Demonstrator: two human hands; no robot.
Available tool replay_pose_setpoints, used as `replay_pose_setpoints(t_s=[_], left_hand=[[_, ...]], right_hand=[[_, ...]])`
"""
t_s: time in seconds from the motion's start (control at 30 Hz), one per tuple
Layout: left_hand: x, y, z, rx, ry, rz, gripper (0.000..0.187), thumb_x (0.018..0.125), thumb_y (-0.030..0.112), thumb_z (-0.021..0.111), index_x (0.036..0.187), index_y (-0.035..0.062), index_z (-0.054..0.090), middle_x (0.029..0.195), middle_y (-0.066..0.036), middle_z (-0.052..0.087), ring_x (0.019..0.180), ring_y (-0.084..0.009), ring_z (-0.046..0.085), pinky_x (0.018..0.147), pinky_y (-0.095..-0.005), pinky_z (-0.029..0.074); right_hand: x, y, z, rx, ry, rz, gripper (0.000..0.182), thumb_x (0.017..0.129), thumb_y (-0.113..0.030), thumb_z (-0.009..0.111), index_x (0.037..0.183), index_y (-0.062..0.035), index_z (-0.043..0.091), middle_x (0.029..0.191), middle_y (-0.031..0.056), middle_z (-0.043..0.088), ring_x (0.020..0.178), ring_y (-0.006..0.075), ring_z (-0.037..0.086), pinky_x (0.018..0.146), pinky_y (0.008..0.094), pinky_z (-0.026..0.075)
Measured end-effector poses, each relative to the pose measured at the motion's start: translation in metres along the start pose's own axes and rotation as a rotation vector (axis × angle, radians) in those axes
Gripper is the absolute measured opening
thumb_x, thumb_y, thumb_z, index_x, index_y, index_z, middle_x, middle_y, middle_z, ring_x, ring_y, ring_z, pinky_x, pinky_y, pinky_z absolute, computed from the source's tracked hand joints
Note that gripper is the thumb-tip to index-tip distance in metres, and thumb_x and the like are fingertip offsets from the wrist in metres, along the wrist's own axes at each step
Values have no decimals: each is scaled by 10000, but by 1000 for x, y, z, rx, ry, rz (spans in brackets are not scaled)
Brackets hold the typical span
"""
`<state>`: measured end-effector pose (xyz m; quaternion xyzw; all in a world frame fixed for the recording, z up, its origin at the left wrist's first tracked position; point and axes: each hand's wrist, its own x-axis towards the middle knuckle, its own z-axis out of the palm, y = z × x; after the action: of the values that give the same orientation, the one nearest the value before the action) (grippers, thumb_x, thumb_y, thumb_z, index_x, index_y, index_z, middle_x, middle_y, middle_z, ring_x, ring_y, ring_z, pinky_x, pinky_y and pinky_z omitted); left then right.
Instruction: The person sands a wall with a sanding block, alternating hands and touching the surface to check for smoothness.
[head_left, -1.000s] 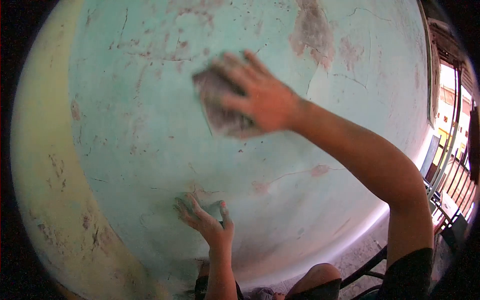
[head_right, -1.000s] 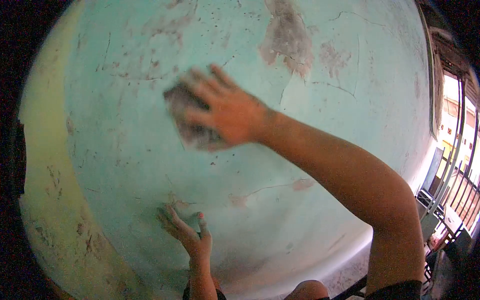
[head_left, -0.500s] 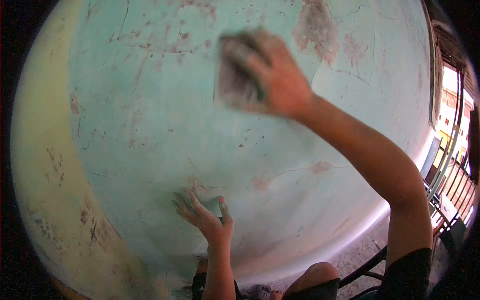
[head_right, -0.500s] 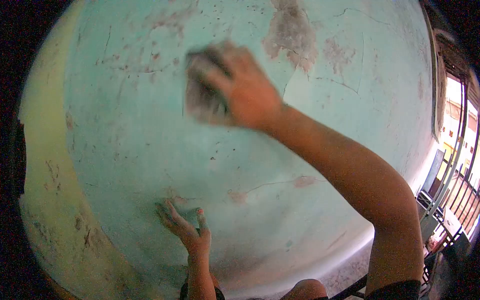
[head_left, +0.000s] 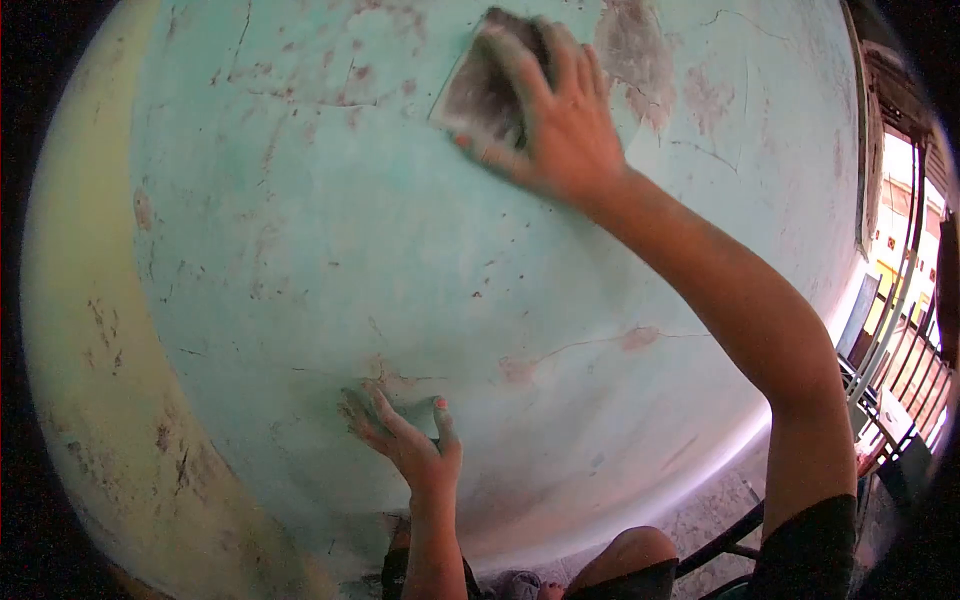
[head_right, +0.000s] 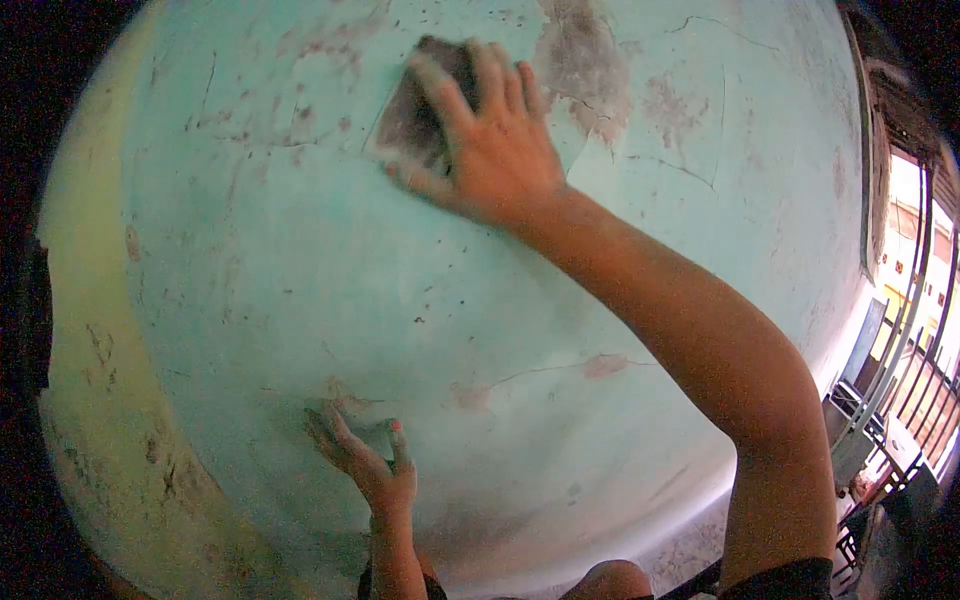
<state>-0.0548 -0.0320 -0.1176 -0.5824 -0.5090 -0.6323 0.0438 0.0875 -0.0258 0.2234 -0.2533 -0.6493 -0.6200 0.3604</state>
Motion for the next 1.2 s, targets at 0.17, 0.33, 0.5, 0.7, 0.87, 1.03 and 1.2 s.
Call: replay_pose_setpoints(t_s=[0.17,0.33,0.5,0.7,0.87,1.03,1.2], left_hand=[[-1,2,2,17,15,-20,867,944,474,524,1520,-11,94,1526,-320,118,1442,-481,42,1115,-651,75],[2,6,-4,19,-11,-27,872,940,450,544,1517,-23,93,1527,-320,124,1439,-490,37,1116,-648,78],[1,7,-3,-8,0,-17,874,942,452,538,1521,-20,85,1534,-320,110,1441,-498,24,1116,-653,67],[1,7,0,-1,72,-4,857,939,498,523,1521,0,139,1544,-308,132,1437,-498,74,1122,-636,76],[1,5,0,3,45,5,854,939,489,525,1523,0,138,1550,-305,128,1438,-504,61,1123,-638,65],[-1,1,4,11,32,-29,860,940,480,528,1524,-4,122,1556,-301,122,1444,-496,50,1125,-640,55],[-2,3,0,-32,22,-20,892,923,460,566,1528,5,94,1553,-320,76,1440,-512,10,1122,-647,41]], right_hand=[[-38,-40,-14,174,-388,-465,747,768,-570,684,1377,-216,436,1432,261,349,1359,430,339,1125,622,236],[-10,-7,-7,125,-96,-137,875,704,-488,783,1430,-175,407,1419,247,360,1248,420,416,1037,560,364],[-28,-32,-6,60,-265,-197,903,711,-549,742,1453,-215,352,1437,266,343,1319,429,370,1102,631,265],[-11,-14,-3,210,-176,-130,900,725,-589,715,1454,-211,348,1429,263,349,1319,436,365,1105,619,257],[-8,-29,2,82,-168,-149,838,772,-571,682,1461,-227,350,1431,271,344,1328,452,351,1089,667,242],[-21,-56,-2,335,-400,-550,866,729,-579,714,1456,-259,368,1439,193,381,1350,374,375,1077,698,237],[23,-24,16,53,-21,44,939,747,-620,688,1500,-241,274,1463,225,327,1356,411,338,1099,664,219]])
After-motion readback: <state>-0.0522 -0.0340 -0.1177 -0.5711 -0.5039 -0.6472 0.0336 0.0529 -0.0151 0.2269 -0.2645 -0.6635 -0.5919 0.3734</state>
